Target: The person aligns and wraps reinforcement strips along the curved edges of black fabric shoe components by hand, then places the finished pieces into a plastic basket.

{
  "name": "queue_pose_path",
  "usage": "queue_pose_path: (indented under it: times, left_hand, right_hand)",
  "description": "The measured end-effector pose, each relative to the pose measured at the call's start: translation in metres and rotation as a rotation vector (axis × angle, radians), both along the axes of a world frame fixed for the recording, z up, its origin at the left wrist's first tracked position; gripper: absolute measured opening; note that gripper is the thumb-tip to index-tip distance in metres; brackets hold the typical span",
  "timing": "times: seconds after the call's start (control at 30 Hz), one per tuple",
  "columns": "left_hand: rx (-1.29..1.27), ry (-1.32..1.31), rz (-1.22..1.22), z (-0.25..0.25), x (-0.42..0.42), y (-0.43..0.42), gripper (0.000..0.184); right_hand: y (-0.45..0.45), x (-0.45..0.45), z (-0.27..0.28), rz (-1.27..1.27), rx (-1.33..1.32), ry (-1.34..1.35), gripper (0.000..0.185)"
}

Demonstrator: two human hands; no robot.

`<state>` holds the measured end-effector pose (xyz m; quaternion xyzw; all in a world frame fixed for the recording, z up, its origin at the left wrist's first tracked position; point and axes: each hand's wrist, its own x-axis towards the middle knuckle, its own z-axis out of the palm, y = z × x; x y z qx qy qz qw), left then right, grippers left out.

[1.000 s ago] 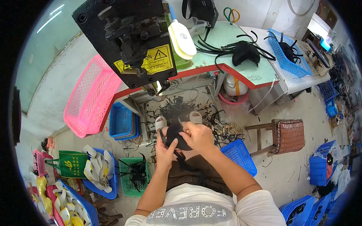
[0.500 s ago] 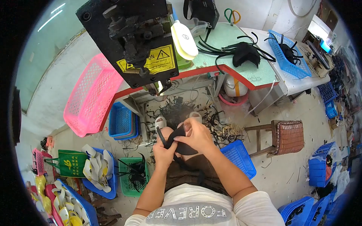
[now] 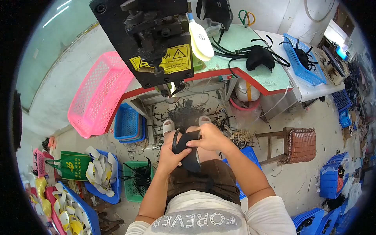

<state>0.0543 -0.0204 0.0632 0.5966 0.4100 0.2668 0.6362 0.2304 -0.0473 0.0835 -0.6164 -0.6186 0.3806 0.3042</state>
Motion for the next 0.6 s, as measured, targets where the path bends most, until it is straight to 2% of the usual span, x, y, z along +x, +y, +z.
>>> queue_pose_path:
  times: [0.03, 0.07, 0.1, 0.13, 0.17, 0.23, 0.3, 0.37, 0.43, 0.47, 0.53, 0.6]
  left_hand:
    - [0.039, -0.002, 0.02, -0.003, 0.0, 0.002, 0.02]
    - [0.076, -0.005, 0.041, -0.005, 0.001, 0.002, 0.021]
    - [0.076, -0.007, 0.047, -0.005, 0.003, 0.002, 0.021]
    - [-0.173, -0.193, 0.186, -0.004, 0.008, 0.001, 0.022]
    - [-0.42, -0.38, 0.322, -0.003, 0.013, 0.0, 0.022]
    - [-0.4, -0.402, 0.365, 0.001, 0.017, -0.004, 0.024]
    - [-0.453, -0.369, 0.302, -0.004, 0.016, -0.006, 0.042]
    - [-0.384, -0.302, 0.285, -0.011, 0.013, -0.008, 0.037]
    - [-0.155, -0.171, 0.142, -0.018, 0.01, -0.006, 0.029]
    - [-0.154, -0.169, 0.14, -0.018, 0.008, -0.006, 0.029]
    - [0.105, -0.008, 0.062, -0.018, 0.004, -0.004, 0.022]
    - [0.191, 0.027, 0.069, -0.016, 0.003, -0.002, 0.021]
  right_hand:
    - [0.0, 0.0, 0.001, -0.003, 0.086, 0.117, 0.024]
    - [0.001, -0.001, -0.007, 0.0, 0.086, 0.114, 0.024]
    - [0.004, -0.003, -0.022, -0.112, 0.132, 0.255, 0.023]
    - [0.005, -0.008, -0.028, -0.225, 0.178, 0.397, 0.023]
    - [0.005, -0.014, -0.031, -0.219, 0.179, 0.396, 0.023]
    - [0.003, -0.027, -0.031, -0.331, 0.321, 0.49, 0.022]
    - [0.0, -0.028, -0.021, -0.367, 0.292, 0.56, 0.023]
    - [-0.002, -0.019, -0.009, -0.214, 0.165, 0.17, 0.019]
    - [-0.001, -0.01, -0.003, -0.152, 0.153, 0.131, 0.021]
    - [0.0, -0.007, 0.001, -0.088, 0.145, 0.092, 0.022]
    - [-0.002, -0.003, 0.014, -0.042, 0.104, 0.13, 0.021]
    - [-0.002, -0.005, 0.016, 0.012, 0.063, 0.165, 0.02]
